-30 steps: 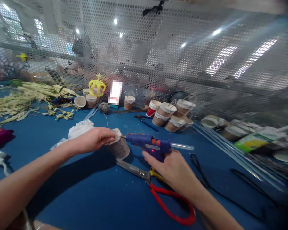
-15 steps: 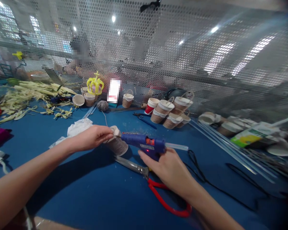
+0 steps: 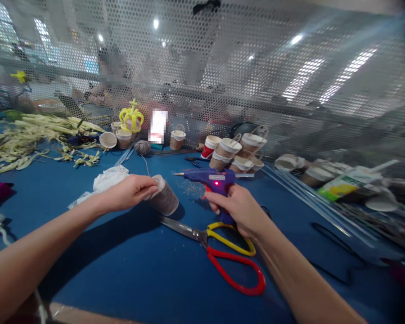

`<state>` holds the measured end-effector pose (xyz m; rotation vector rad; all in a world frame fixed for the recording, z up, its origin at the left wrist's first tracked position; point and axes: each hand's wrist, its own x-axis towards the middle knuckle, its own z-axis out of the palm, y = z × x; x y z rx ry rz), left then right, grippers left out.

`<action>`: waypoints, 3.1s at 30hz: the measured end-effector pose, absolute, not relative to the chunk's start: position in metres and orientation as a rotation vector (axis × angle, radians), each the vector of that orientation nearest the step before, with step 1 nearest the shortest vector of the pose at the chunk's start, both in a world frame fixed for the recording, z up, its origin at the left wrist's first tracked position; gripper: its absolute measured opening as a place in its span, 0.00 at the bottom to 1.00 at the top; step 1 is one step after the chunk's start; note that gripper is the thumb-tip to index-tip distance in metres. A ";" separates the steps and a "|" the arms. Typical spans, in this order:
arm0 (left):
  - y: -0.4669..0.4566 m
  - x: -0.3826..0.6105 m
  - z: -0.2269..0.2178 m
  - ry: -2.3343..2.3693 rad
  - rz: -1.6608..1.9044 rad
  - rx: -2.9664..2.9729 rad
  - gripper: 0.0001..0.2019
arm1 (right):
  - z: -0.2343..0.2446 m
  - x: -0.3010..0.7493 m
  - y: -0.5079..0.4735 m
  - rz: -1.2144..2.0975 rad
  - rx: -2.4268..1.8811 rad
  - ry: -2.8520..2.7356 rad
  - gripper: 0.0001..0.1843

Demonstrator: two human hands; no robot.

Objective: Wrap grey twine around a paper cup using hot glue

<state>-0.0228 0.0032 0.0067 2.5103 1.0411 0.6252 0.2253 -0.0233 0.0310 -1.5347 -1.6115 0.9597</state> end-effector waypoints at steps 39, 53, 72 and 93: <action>-0.008 -0.013 0.010 0.915 0.701 2.580 0.14 | 0.069 0.142 0.020 0.456 -1.216 -2.741 0.13; 0.001 -0.014 0.001 1.072 0.780 2.141 0.16 | 0.041 0.169 0.004 0.937 -1.074 -1.866 0.08; -0.015 -0.009 0.014 0.939 0.809 2.115 0.14 | 0.040 0.172 0.001 0.877 -1.180 -1.856 0.07; -0.019 -0.010 0.020 0.852 0.847 2.129 0.13 | 0.036 0.169 0.000 0.897 -1.282 -1.880 0.08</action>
